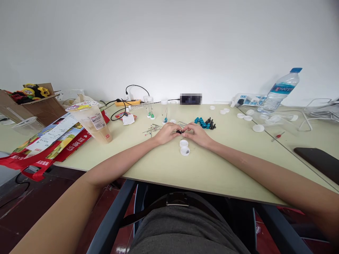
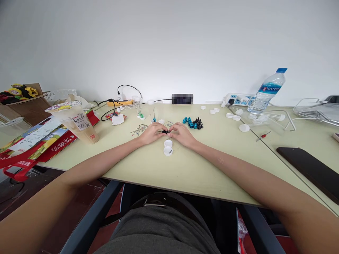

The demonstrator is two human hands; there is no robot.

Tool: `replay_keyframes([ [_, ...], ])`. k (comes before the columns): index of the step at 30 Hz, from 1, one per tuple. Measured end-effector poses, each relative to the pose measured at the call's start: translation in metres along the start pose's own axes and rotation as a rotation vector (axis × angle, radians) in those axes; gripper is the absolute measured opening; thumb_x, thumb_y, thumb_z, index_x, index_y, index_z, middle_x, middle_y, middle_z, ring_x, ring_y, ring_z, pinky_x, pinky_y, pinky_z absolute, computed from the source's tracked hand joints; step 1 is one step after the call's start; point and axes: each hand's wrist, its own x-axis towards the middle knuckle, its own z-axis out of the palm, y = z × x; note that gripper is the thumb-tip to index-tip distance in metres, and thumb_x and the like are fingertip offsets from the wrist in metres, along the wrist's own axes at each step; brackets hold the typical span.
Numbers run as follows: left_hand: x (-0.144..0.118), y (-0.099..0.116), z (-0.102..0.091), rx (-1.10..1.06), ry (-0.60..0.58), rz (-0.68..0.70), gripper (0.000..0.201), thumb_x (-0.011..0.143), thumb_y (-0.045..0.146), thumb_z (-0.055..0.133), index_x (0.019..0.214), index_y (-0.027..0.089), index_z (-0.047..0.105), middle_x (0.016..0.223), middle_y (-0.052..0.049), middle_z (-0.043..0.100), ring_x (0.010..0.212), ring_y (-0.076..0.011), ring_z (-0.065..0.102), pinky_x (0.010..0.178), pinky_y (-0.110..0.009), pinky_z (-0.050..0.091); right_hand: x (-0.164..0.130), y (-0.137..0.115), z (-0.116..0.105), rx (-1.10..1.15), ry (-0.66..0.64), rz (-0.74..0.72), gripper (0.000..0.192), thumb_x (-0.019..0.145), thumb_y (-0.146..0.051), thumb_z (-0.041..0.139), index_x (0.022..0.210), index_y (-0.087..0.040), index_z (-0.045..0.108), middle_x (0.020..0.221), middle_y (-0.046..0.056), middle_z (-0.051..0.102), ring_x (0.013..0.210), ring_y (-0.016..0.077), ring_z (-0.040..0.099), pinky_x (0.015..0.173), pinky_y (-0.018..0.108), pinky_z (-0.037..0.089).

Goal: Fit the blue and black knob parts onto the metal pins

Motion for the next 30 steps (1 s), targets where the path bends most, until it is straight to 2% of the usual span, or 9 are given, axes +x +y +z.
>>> replay_keyframes([
  [6, 0.000, 0.000, 0.002, 0.013, 0.007, 0.030, 0.016, 0.082, 0.026, 0.057, 0.094, 0.019, 0.063, 0.088, -0.003, 0.067, 0.085, -0.0169, 0.060, 0.084, -0.031, 0.039, 0.001, -0.003, -0.002, 0.010, -0.025, -0.046, 0.023, 0.081, -0.039, 0.057, 0.089, -0.020, 0.067, 0.093, 0.007, 0.058, 0.093, 0.0229, 0.054, 0.078, 0.035, 0.041],
  [8, 0.000, 0.000, 0.000, 0.029, 0.026, 0.051, 0.017, 0.082, 0.028, 0.057, 0.096, 0.019, 0.062, 0.090, -0.004, 0.067, 0.091, -0.0182, 0.059, 0.087, -0.033, 0.038, 0.001, -0.002, -0.002, 0.012, -0.019, -0.051, 0.023, 0.081, -0.038, 0.056, 0.085, -0.019, 0.067, 0.091, 0.007, 0.059, 0.091, 0.0228, 0.055, 0.076, 0.034, 0.041],
  [12, -0.001, 0.007, -0.004, 0.052, 0.161, 0.080, 0.024, 0.081, 0.033, 0.058, 0.101, 0.020, 0.062, 0.108, -0.009, 0.061, 0.116, -0.0234, 0.047, 0.097, -0.038, 0.032, 0.003, 0.002, -0.001, 0.037, 0.050, -0.025, 0.023, 0.082, -0.039, 0.053, 0.084, -0.018, 0.063, 0.088, 0.007, 0.061, 0.085, 0.0216, 0.056, 0.073, 0.034, 0.041],
  [14, -0.002, 0.011, -0.004, 0.011, 0.221, 0.027, 0.023, 0.080, 0.036, 0.058, 0.096, 0.020, 0.064, 0.106, -0.010, 0.060, 0.112, -0.0238, 0.047, 0.095, -0.038, 0.035, 0.003, 0.003, -0.001, 0.068, 0.108, 0.024, 0.024, 0.084, -0.040, 0.051, 0.085, -0.018, 0.062, 0.088, 0.006, 0.062, 0.083, 0.0210, 0.056, 0.073, 0.034, 0.041],
  [16, -0.002, 0.014, -0.002, -0.108, 0.216, -0.114, 0.021, 0.080, 0.037, 0.058, 0.086, 0.018, 0.065, 0.089, -0.008, 0.061, 0.091, -0.0205, 0.055, 0.084, -0.035, 0.041, 0.003, 0.003, -0.002, 0.113, 0.161, 0.075, 0.027, 0.085, -0.041, 0.048, 0.083, -0.018, 0.060, 0.087, 0.006, 0.063, 0.082, 0.0208, 0.056, 0.075, 0.034, 0.041],
  [18, -0.001, 0.015, 0.002, -0.341, 0.164, -0.317, 0.022, 0.078, 0.038, 0.061, 0.080, 0.016, 0.064, 0.070, -0.003, 0.059, 0.067, -0.0150, 0.054, 0.071, -0.031, 0.044, 0.003, 0.002, -0.003, 0.154, 0.185, 0.085, 0.029, 0.087, -0.043, 0.046, 0.081, -0.018, 0.059, 0.086, 0.006, 0.064, 0.083, 0.0206, 0.057, 0.077, 0.034, 0.041],
  [21, 0.000, 0.012, 0.007, -0.842, 0.113, -0.571, 0.031, 0.067, 0.033, 0.072, 0.090, 0.013, 0.064, 0.070, -0.002, 0.061, 0.059, -0.0105, 0.053, 0.064, -0.028, 0.044, 0.001, -0.003, -0.004, 0.170, 0.161, 0.024, 0.030, 0.088, -0.043, 0.043, 0.082, -0.018, 0.058, 0.085, 0.006, 0.063, 0.082, 0.0198, 0.057, 0.075, 0.033, 0.041],
  [24, 0.001, 0.009, 0.007, -1.156, 0.108, -0.622, 0.041, 0.064, 0.030, 0.076, 0.098, 0.012, 0.064, 0.081, -0.005, 0.066, 0.066, -0.0097, 0.058, 0.068, -0.026, 0.046, 0.000, -0.005, -0.003, 0.107, 0.115, -0.054, 0.028, 0.088, -0.042, 0.044, 0.084, -0.018, 0.057, 0.083, 0.005, 0.061, 0.076, 0.0186, 0.055, 0.068, 0.031, 0.040],
  [30, 0.001, 0.009, 0.006, -1.230, 0.139, -0.658, 0.030, 0.062, 0.025, 0.077, 0.086, 0.011, 0.067, 0.079, -0.006, 0.069, 0.070, -0.0113, 0.063, 0.077, -0.029, 0.049, -0.002, -0.007, -0.002, 0.045, 0.101, -0.096, 0.025, 0.085, -0.043, 0.051, 0.088, -0.019, 0.057, 0.083, 0.004, 0.061, 0.075, 0.0183, 0.054, 0.063, 0.029, 0.039],
])
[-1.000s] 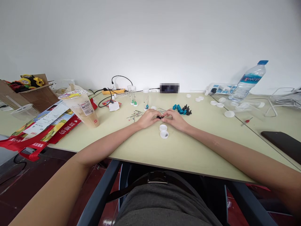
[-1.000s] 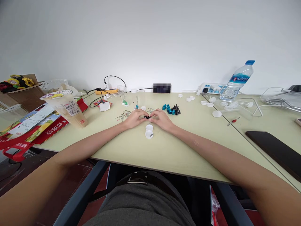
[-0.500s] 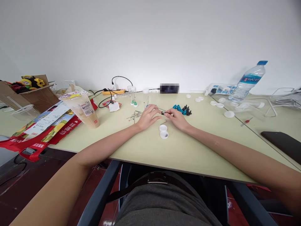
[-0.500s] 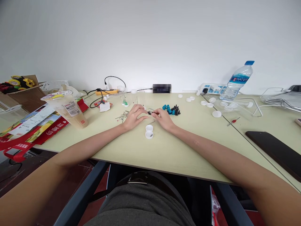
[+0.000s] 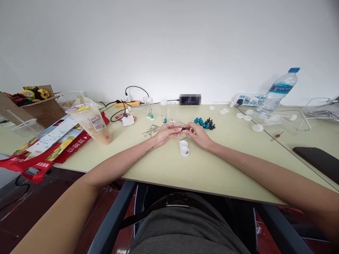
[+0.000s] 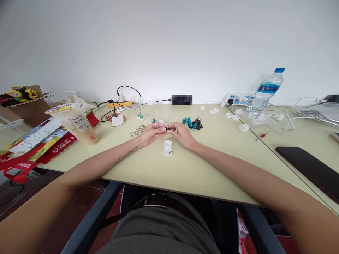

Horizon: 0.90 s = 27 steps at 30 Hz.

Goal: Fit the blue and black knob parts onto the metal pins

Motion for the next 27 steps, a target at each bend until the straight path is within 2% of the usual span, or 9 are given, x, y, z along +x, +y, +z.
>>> replay_keyframes([
  [3, 0.0000, 0.0002, 0.0005, -0.034, -0.006, -0.008, 0.025, 0.063, 0.023, 0.076, 0.083, 0.010, 0.067, 0.080, -0.005, 0.069, 0.074, -0.0125, 0.065, 0.083, -0.030, 0.049, -0.0002, -0.0020, -0.0011, 0.055, 0.006, 0.042, 0.029, 0.086, -0.047, 0.048, 0.089, -0.019, 0.057, 0.083, 0.004, 0.063, 0.076, 0.0179, 0.056, 0.064, 0.029, 0.040],
  [6, -0.0003, 0.0006, 0.0005, -0.083, -0.006, -0.007, 0.021, 0.065, 0.020, 0.075, 0.081, 0.010, 0.066, 0.080, -0.004, 0.068, 0.078, -0.0134, 0.066, 0.087, -0.030, 0.049, -0.0009, -0.0040, -0.0021, 0.099, -0.056, 0.062, 0.042, 0.092, -0.049, 0.034, 0.076, -0.018, 0.058, 0.076, 0.003, 0.064, 0.073, 0.0172, 0.056, 0.069, 0.029, 0.040],
  [8, -0.0006, 0.0007, 0.0001, -0.121, -0.001, -0.008, 0.019, 0.065, 0.019, 0.075, 0.079, 0.010, 0.066, 0.079, -0.003, 0.068, 0.078, -0.0130, 0.066, 0.088, -0.029, 0.049, -0.0015, -0.0051, -0.0025, 0.120, -0.109, 0.048, 0.047, 0.093, -0.049, 0.031, 0.069, -0.018, 0.057, 0.071, 0.003, 0.063, 0.070, 0.0167, 0.056, 0.070, 0.029, 0.040],
  [15, -0.0028, 0.0011, 0.0008, -0.164, -0.015, -0.030, 0.013, 0.067, 0.015, 0.073, 0.078, 0.010, 0.066, 0.082, -0.004, 0.068, 0.079, -0.0121, 0.066, 0.090, -0.028, 0.048, -0.0025, -0.0086, -0.0035, 0.125, -0.081, 0.024, 0.030, 0.088, -0.048, 0.043, 0.082, -0.020, 0.052, 0.077, 0.002, 0.059, 0.066, 0.0151, 0.050, 0.059, 0.027, 0.038],
  [22, -0.0044, -0.0023, 0.0008, -0.187, 0.008, -0.037, 0.013, 0.068, 0.016, 0.073, 0.077, 0.011, 0.066, 0.080, -0.004, 0.067, 0.073, -0.0082, 0.063, 0.085, -0.024, 0.048, -0.0035, -0.0100, -0.0038, 0.061, -0.023, -0.049, 0.025, 0.085, -0.044, 0.051, 0.092, -0.020, 0.053, 0.079, 0.003, 0.059, 0.072, 0.0171, 0.053, 0.064, 0.028, 0.038],
  [27, -0.0071, -0.0017, 0.0040, -0.189, -0.008, -0.044, 0.014, 0.067, 0.015, 0.073, 0.078, 0.011, 0.065, 0.079, -0.004, 0.067, 0.078, -0.0112, 0.064, 0.088, -0.027, 0.047, -0.0048, -0.0099, -0.0043, 0.063, -0.070, -0.037, 0.034, 0.091, -0.047, 0.039, 0.079, -0.019, 0.055, 0.073, 0.002, 0.059, 0.065, 0.0154, 0.052, 0.061, 0.027, 0.037],
])
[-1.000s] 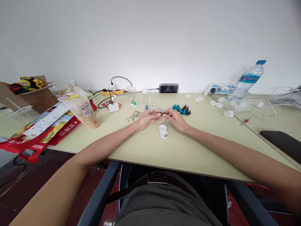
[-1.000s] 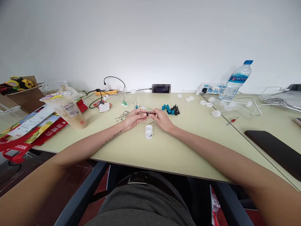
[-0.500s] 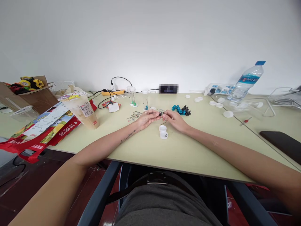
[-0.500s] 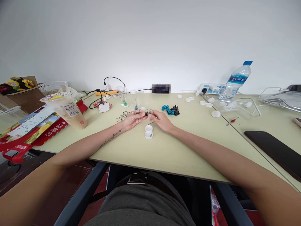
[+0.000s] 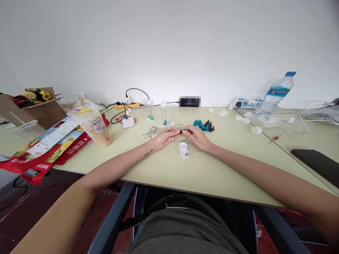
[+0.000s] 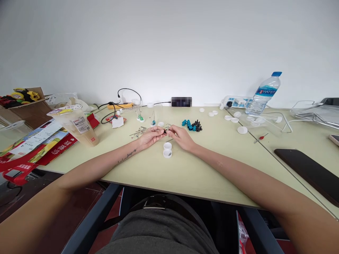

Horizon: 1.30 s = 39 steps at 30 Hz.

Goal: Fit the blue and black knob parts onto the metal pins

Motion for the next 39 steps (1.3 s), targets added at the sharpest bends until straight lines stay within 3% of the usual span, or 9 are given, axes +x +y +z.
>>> replay_keyframes([
  [6, -0.0059, -0.0004, 0.0104, 0.002, -0.018, -0.010, 0.015, 0.066, 0.014, 0.074, 0.077, 0.011, 0.064, 0.074, -0.001, 0.065, 0.075, -0.0106, 0.064, 0.084, -0.026, 0.047, -0.0004, 0.0033, -0.0008, 0.045, -0.041, 0.080, 0.054, 0.093, -0.053, 0.027, 0.063, -0.018, 0.056, 0.062, 0.002, 0.057, 0.060, 0.0154, 0.053, 0.063, 0.028, 0.039],
  [12, -0.0040, 0.0003, 0.0091, -0.022, 0.042, 0.019, 0.012, 0.066, 0.013, 0.073, 0.074, 0.010, 0.064, 0.075, -0.002, 0.066, 0.072, -0.0079, 0.062, 0.081, -0.023, 0.047, 0.0011, 0.0007, -0.0001, 0.037, 0.036, 0.036, 0.031, 0.085, -0.051, 0.049, 0.086, -0.020, 0.052, 0.073, 0.001, 0.058, 0.065, 0.0155, 0.051, 0.062, 0.028, 0.039],
  [14, -0.0040, 0.0007, 0.0092, -0.022, 0.053, 0.030, 0.012, 0.066, 0.013, 0.073, 0.074, 0.011, 0.064, 0.073, -0.001, 0.066, 0.069, -0.0069, 0.061, 0.080, -0.023, 0.047, 0.0008, 0.0003, 0.0003, 0.055, 0.068, 0.035, 0.032, 0.082, -0.051, 0.054, 0.094, -0.021, 0.051, 0.081, 0.002, 0.060, 0.069, 0.0161, 0.052, 0.064, 0.029, 0.040],
  [16, -0.0045, 0.0011, 0.0102, -0.005, 0.040, 0.033, 0.013, 0.066, 0.014, 0.074, 0.074, 0.011, 0.064, 0.074, -0.002, 0.066, 0.072, -0.0082, 0.062, 0.081, -0.024, 0.047, 0.0004, 0.0002, 0.0001, 0.071, 0.061, 0.041, 0.032, 0.085, -0.051, 0.049, 0.093, -0.021, 0.052, 0.082, 0.002, 0.060, 0.069, 0.0159, 0.053, 0.064, 0.028, 0.040],
  [21, -0.0041, 0.0005, 0.0094, 0.007, 0.018, 0.039, 0.015, 0.065, 0.017, 0.074, 0.075, 0.011, 0.064, 0.077, -0.003, 0.067, 0.076, -0.0108, 0.063, 0.083, -0.026, 0.047, 0.0006, 0.0007, -0.0008, 0.007, -0.020, 0.046, 0.042, 0.092, -0.051, 0.033, 0.070, -0.019, 0.051, 0.067, 0.001, 0.056, 0.063, 0.0150, 0.051, 0.062, 0.028, 0.038],
  [27, -0.0005, -0.0014, 0.0040, -0.024, 0.043, 0.052, 0.014, 0.066, 0.016, 0.074, 0.075, 0.010, 0.065, 0.075, -0.002, 0.066, 0.072, -0.0071, 0.061, 0.082, -0.022, 0.046, 0.0014, 0.0013, 0.0010, -0.018, 0.084, -0.006, 0.027, 0.085, -0.047, 0.051, 0.093, -0.021, 0.051, 0.082, 0.003, 0.059, 0.074, 0.0173, 0.053, 0.065, 0.028, 0.039],
  [34, -0.0045, 0.0004, 0.0085, 0.029, -0.007, 0.050, 0.016, 0.065, 0.018, 0.075, 0.076, 0.011, 0.065, 0.076, -0.003, 0.066, 0.078, -0.0113, 0.063, 0.084, -0.027, 0.046, 0.0013, 0.0003, -0.0012, 0.014, -0.033, 0.038, 0.047, 0.094, -0.049, 0.027, 0.067, -0.019, 0.051, 0.064, 0.001, 0.055, 0.062, 0.0149, 0.052, 0.063, 0.028, 0.038],
  [39, -0.0020, 0.0000, 0.0064, 0.015, 0.040, 0.058, 0.014, 0.065, 0.017, 0.074, 0.074, 0.011, 0.065, 0.074, -0.002, 0.066, 0.071, -0.0078, 0.061, 0.082, -0.024, 0.046, 0.0020, 0.0024, 0.0004, -0.013, 0.058, 0.010, 0.028, 0.086, -0.048, 0.049, 0.085, -0.020, 0.051, 0.075, 0.001, 0.058, 0.067, 0.0157, 0.052, 0.062, 0.027, 0.038],
])
